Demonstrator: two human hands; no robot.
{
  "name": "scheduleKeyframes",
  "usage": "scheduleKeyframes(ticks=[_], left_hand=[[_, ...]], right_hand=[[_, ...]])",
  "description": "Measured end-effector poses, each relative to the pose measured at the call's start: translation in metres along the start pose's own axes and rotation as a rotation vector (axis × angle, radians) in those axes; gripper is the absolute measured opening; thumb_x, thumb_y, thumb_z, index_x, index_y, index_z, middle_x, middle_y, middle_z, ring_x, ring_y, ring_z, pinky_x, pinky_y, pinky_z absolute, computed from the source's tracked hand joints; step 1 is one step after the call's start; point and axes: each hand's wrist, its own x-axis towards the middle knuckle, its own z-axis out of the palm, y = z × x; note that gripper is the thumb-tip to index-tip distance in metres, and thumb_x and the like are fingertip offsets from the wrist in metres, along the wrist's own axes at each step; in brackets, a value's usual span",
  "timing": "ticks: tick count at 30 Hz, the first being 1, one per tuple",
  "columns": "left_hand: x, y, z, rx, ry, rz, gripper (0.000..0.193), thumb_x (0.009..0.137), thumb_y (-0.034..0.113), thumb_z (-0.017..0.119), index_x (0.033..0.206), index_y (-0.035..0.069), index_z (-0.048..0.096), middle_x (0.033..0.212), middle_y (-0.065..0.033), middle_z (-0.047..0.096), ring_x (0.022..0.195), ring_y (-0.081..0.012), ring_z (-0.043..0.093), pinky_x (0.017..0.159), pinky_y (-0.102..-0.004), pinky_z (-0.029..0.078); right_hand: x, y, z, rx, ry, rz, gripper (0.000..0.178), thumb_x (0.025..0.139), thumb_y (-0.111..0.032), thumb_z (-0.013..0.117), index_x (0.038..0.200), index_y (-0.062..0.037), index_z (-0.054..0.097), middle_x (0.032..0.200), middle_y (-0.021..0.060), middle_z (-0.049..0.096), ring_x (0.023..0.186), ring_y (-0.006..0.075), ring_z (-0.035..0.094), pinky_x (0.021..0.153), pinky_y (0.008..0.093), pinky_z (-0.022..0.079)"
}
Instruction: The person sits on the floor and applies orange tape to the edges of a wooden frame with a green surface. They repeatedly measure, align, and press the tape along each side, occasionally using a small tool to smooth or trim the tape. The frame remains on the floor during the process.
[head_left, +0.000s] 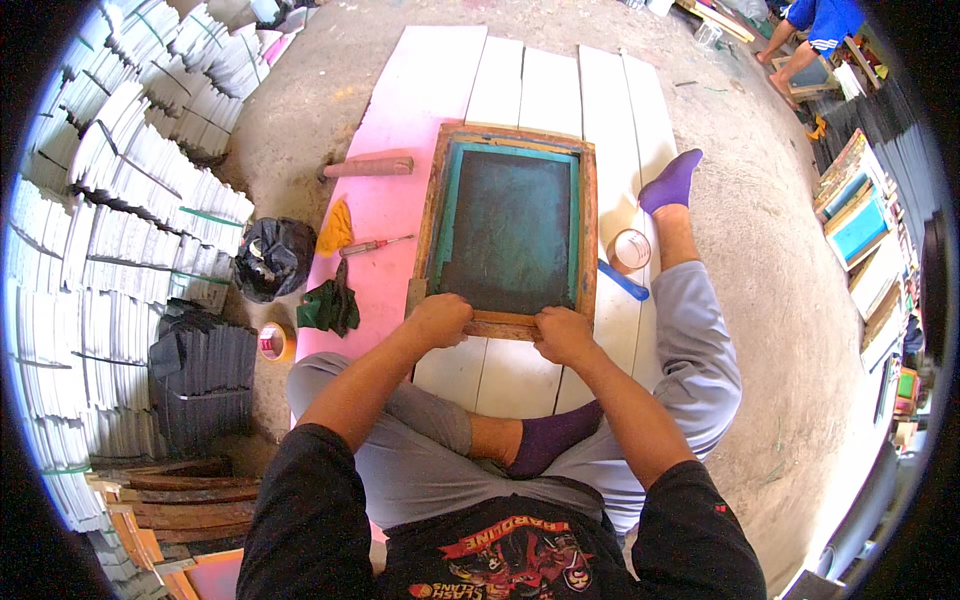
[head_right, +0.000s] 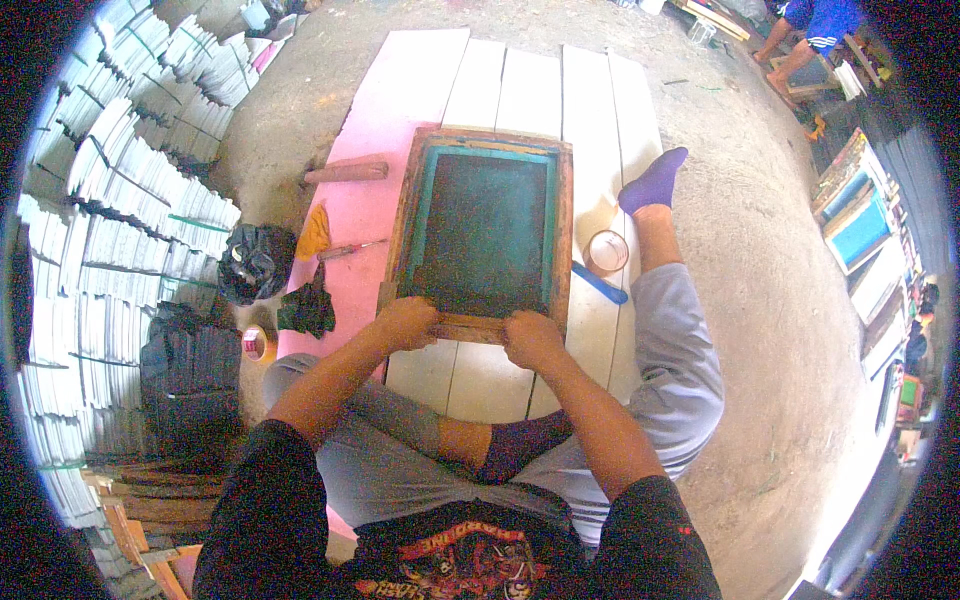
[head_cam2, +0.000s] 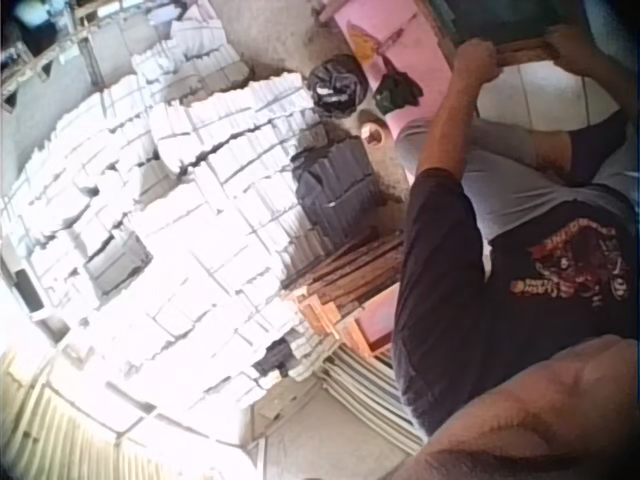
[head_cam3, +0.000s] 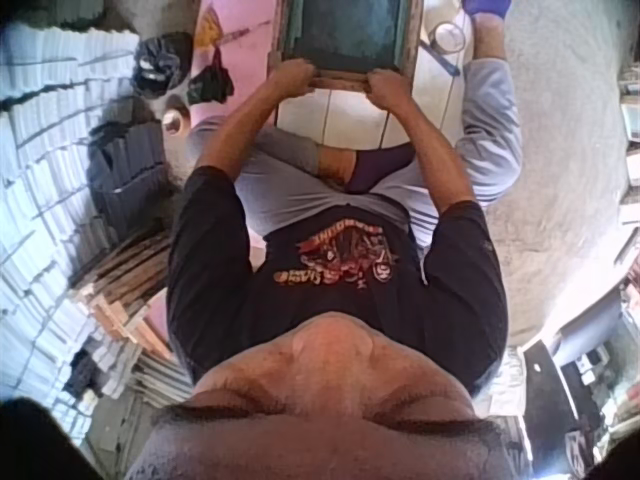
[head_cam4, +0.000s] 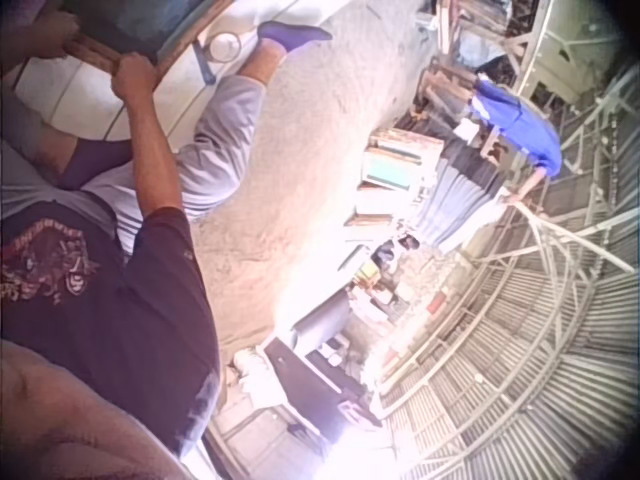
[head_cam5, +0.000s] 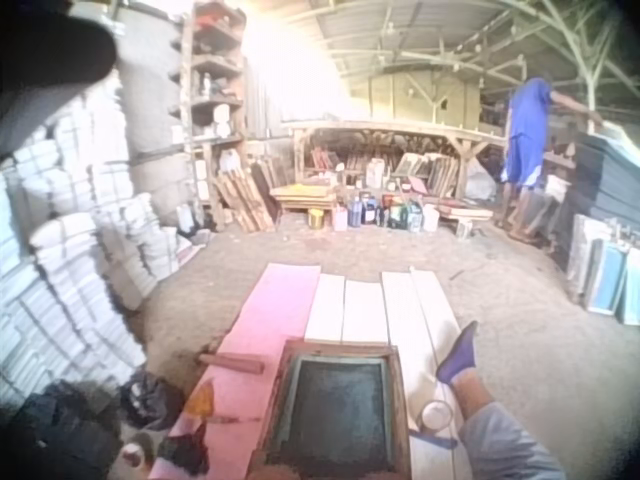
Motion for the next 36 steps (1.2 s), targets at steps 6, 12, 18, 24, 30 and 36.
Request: scheduleKeyframes(ticks=[6,12,18,24,30,36], left_hand=[[0.013,0.029,0.011,-0.006,0.076,0.114,0.024,0.074,0.014,0.077,0.092,-0.001,0.072,0.102,-0.0181,0.071,0.100,-0.0380,0.068,0.087,-0.0457,0.057],[0.023,0.019,0.036,-0.055,0.207,0.124,0.016,0.082,0.015,0.069,0.091,0.003,0.073,0.098,-0.0213,0.071,0.090,-0.0431,0.069,0.082,-0.0527,0.057],[0.005,-0.005,0.028,0.073,0.027,0.012,0.017,0.078,0.005,0.067,0.093,-0.001,0.072,0.102,-0.0204,0.070,0.100,-0.0382,0.069,0.088,-0.0459,0.057],[-0.009,-0.020,0.029,0.097,0.070,-0.051,0.016,0.078,-0.001,0.062,0.090,-0.002,0.072,0.102,-0.0231,0.070,0.100,-0.0385,0.069,0.088,-0.0458,0.057],[-0.009,-0.018,0.026,0.108,0.026,-0.049,0.014,0.077,0.000,0.064,0.089,-0.002,0.071,0.100,-0.0229,0.070,0.099,-0.0389,0.069,0.087,-0.0465,0.057],[-0.029,-0.031,0.033,-0.014,0.205,0.026,0.024,0.081,0.013,0.072,0.101,0.000,0.070,0.108,-0.0169,0.069,0.109,-0.0359,0.064,0.091,-0.0451,0.055]], right_hand=[[0.005,-0.038,-0.005,0.020,0.095,-0.084,0.026,0.082,-0.013,0.065,0.105,-0.0022,0.071,0.105,0.0183,0.068,0.105,0.0351,0.066,0.091,0.0475,0.056],[0.015,-0.042,0.002,0.074,0.092,-0.040,0.021,0.083,-0.012,0.064,0.100,-0.0008,0.069,0.105,0.0159,0.068,0.107,0.0340,0.065,0.090,0.0476,0.056],[-0.008,-0.009,0.005,0.031,0.092,0.053,0.021,0.083,-0.013,0.065,0.099,-0.0005,0.069,0.107,0.0156,0.068,0.107,0.0335,0.066,0.089,0.0474,0.056],[-0.024,0.010,0.005,-0.039,0.106,0.006,0.020,0.080,-0.007,0.066,0.099,0.0002,0.070,0.109,0.0166,0.068,0.110,0.0333,0.065,0.092,0.0451,0.056],[-0.024,0.008,0.006,-0.060,0.079,0.033,0.024,0.078,-0.004,0.068,0.101,0.0014,0.070,0.112,0.0177,0.068,0.111,0.0338,0.064,0.094,0.0452,0.055],[-0.046,0.019,-0.014,0.180,0.180,-0.039,0.035,0.079,-0.015,0.076,0.111,-0.0032,0.068,0.111,0.0143,0.067,0.112,0.0332,0.063,0.096,0.0435,0.052]])
